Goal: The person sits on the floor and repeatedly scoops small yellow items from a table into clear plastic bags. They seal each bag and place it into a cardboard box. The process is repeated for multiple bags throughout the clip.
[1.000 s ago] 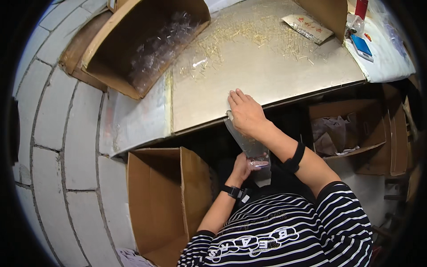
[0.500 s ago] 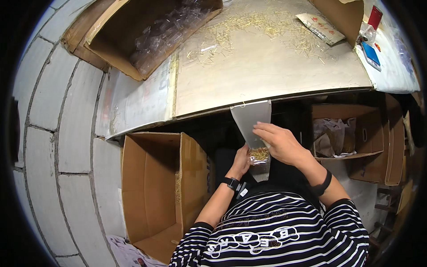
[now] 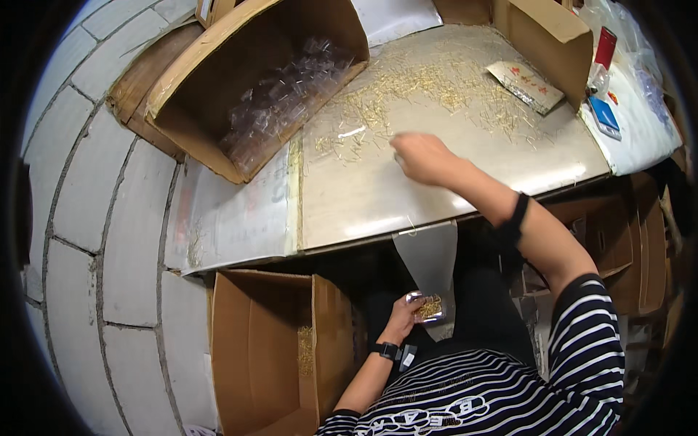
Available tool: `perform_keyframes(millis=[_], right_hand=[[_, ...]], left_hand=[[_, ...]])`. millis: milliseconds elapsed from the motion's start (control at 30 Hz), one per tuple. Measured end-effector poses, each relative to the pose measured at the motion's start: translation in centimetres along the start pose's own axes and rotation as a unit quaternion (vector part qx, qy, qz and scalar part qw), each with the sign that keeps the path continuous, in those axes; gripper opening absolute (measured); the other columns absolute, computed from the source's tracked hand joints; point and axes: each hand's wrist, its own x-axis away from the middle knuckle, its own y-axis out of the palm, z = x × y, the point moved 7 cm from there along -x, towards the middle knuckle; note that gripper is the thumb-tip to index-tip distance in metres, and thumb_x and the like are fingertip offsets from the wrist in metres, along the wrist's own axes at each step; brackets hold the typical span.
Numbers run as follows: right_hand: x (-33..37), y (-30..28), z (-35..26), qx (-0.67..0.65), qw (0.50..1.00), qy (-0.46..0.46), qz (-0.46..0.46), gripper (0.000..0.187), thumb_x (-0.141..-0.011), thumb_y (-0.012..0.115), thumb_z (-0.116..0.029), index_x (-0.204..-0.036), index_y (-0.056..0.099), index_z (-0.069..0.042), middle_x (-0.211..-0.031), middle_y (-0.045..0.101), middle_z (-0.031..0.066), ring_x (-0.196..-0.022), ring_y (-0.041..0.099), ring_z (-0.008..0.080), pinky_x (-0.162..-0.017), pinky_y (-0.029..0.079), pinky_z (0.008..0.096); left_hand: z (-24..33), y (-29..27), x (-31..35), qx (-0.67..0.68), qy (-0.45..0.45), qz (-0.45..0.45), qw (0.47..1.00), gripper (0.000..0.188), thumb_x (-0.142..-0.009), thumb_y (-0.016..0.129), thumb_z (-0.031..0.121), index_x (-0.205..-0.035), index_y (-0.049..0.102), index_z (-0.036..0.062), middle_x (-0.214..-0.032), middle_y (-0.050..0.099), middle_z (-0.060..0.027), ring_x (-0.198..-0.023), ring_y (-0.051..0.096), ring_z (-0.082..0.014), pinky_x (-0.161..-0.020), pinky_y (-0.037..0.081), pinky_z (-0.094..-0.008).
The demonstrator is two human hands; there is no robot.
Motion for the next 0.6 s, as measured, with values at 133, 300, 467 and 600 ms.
perform_keyframes(millis=[133,300,467,600], right_hand=[[-7.2,3.4,5.4,0.053,0.997,0.055,-0.024,0.037,-0.087,0.050,-0.020,-0.115,0.051,0.003,-0.122,0.051,0.0211,-0.110,0.052,0.0369,-0.089,0.046,0.0433],[-5.3,6.3,4.1,0.085,0.990,0.007,-0.111,0.048,-0.091,0.045,-0.029,-0.127,0.042,0.004,-0.136,0.042,0.0206,-0.126,0.043,0.0321,-0.098,0.042,0.0397],[4.6,4.2,-0.8,0.074,0.993,-0.050,-0.083,0.046,-0.091,0.045,-0.020,-0.129,0.043,0.004,-0.138,0.042,0.0204,-0.128,0.041,0.0325,-0.100,0.041,0.0381],[10.1,2.4,-3.1,0.031,0.998,-0.040,-0.039,0.040,-0.090,0.048,-0.012,-0.126,0.047,0.005,-0.134,0.046,0.0203,-0.126,0.043,0.0333,-0.100,0.041,0.0386]], left_hand=[[1.2,0.2,0.0,-0.009,-0.008,-0.023,1.000,0.021,-0.092,0.054,0.011,-0.108,0.060,-0.0012,-0.094,0.065,-0.0084,-0.082,0.066,-0.0181,-0.065,0.058,-0.0306],[2.9,0.4,1.0,0.051,0.047,-0.050,0.996,0.023,-0.092,0.055,0.014,-0.110,0.059,0.0003,-0.099,0.064,-0.0088,-0.083,0.066,-0.0163,-0.064,0.058,-0.0273],[2.9,0.6,1.6,0.007,0.012,-0.032,0.999,0.023,-0.092,0.056,0.012,-0.111,0.058,0.0000,-0.100,0.064,-0.0084,-0.090,0.063,-0.0149,-0.077,0.053,-0.0269],[2.6,1.1,0.7,0.016,0.043,-0.031,0.998,0.024,-0.096,0.050,0.017,-0.110,0.059,-0.0009,-0.099,0.063,-0.0054,-0.089,0.061,-0.0122,-0.076,0.051,-0.0261]])
